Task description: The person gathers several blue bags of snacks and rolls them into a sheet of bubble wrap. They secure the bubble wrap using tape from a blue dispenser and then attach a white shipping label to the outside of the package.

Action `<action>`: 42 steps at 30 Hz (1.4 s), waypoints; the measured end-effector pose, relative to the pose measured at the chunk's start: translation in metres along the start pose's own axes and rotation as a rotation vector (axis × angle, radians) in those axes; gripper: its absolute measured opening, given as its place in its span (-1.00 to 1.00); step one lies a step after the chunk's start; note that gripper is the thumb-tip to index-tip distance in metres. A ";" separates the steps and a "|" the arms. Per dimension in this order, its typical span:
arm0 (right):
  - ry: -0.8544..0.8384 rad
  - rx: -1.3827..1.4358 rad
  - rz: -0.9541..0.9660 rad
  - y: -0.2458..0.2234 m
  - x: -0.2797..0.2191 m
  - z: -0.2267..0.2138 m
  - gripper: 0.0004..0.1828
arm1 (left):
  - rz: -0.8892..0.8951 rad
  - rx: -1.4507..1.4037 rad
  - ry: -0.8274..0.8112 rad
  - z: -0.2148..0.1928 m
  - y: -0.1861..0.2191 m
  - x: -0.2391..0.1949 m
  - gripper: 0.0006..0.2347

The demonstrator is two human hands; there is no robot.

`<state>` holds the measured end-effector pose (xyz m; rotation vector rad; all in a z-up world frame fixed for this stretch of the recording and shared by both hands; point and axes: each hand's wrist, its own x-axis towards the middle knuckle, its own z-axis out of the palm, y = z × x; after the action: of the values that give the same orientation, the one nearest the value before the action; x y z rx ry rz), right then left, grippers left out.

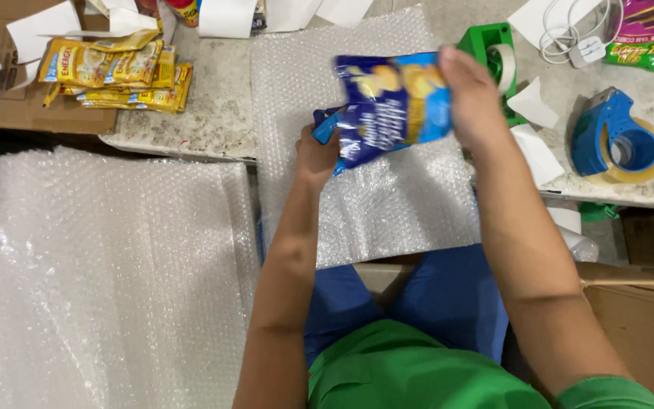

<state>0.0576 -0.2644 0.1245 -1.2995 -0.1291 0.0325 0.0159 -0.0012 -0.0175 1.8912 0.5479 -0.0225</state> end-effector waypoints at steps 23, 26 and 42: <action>-0.088 -0.661 0.681 0.053 0.028 0.028 0.14 | -0.279 -0.518 -0.209 -0.020 0.041 -0.018 -0.30; -0.207 -0.362 0.693 0.053 0.014 0.014 0.06 | -0.196 -0.715 -0.303 -0.025 0.042 -0.012 -0.45; -0.115 -0.288 0.032 0.067 -0.002 0.011 -0.02 | -0.238 -0.599 -0.440 -0.038 0.043 0.016 -0.58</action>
<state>0.0578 -0.2360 0.0629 -1.5874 -0.2169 0.1193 0.0370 0.0264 0.0313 1.1814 0.4117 -0.3802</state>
